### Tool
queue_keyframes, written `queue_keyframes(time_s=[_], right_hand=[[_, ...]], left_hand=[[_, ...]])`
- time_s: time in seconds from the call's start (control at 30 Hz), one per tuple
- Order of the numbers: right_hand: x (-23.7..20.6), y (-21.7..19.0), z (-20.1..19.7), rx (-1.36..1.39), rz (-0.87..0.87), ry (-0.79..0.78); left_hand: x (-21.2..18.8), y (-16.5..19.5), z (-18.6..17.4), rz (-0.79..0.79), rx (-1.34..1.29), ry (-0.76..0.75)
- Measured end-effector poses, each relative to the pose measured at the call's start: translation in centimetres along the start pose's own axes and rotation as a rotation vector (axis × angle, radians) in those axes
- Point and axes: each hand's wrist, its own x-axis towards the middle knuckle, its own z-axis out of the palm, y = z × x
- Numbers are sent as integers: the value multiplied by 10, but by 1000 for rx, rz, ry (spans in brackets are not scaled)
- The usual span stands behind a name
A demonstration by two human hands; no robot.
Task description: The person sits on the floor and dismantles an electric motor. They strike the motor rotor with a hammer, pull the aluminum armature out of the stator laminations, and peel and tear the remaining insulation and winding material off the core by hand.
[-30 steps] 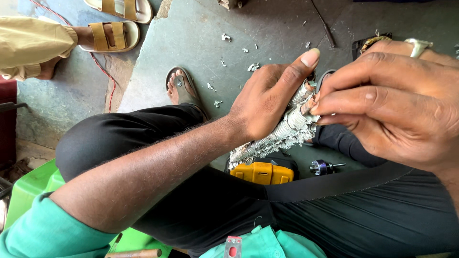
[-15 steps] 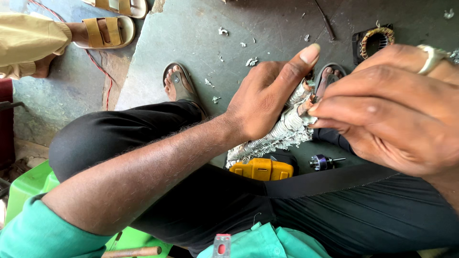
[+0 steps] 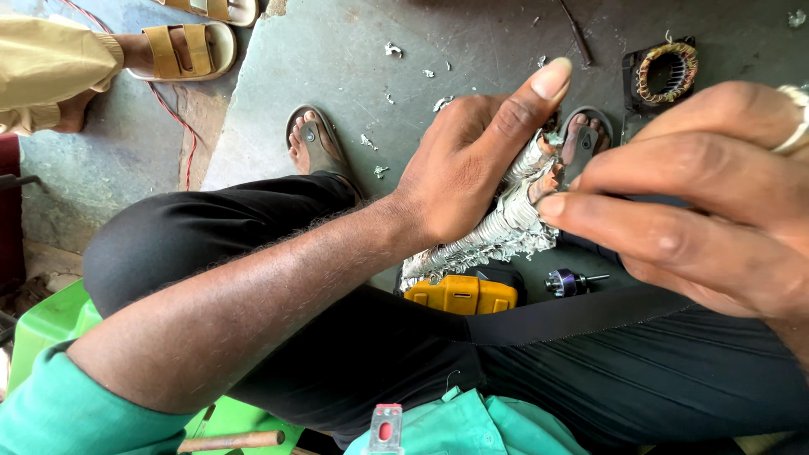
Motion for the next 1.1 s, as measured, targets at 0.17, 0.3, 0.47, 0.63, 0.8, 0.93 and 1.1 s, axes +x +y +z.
queue_keyframes(time_s=[0.17, 0.3, 0.47, 0.63, 0.8, 0.93, 1.1], right_hand=[[4, -4, 1, -77, 45, 18], [7, -3, 5, -109, 79, 27], [5, -9, 8, -282, 79, 17], [0, -12, 8, -235, 144, 1], [-6, -7, 8, -49, 263, 52], [-12, -6, 6, -27, 281, 49], [-20, -4, 5, 139, 434, 64]], left_hand=[[4, -3, 1, -53, 52, 52], [6, -5, 1, -91, 95, 62], [4, -4, 3, -111, 75, 50], [-1, -1, 5, -45, -10, 50], [3, 3, 8, 35, -135, 21], [2, 9, 10, 167, -118, 78], [-3, 15, 11, 219, -110, 136]])
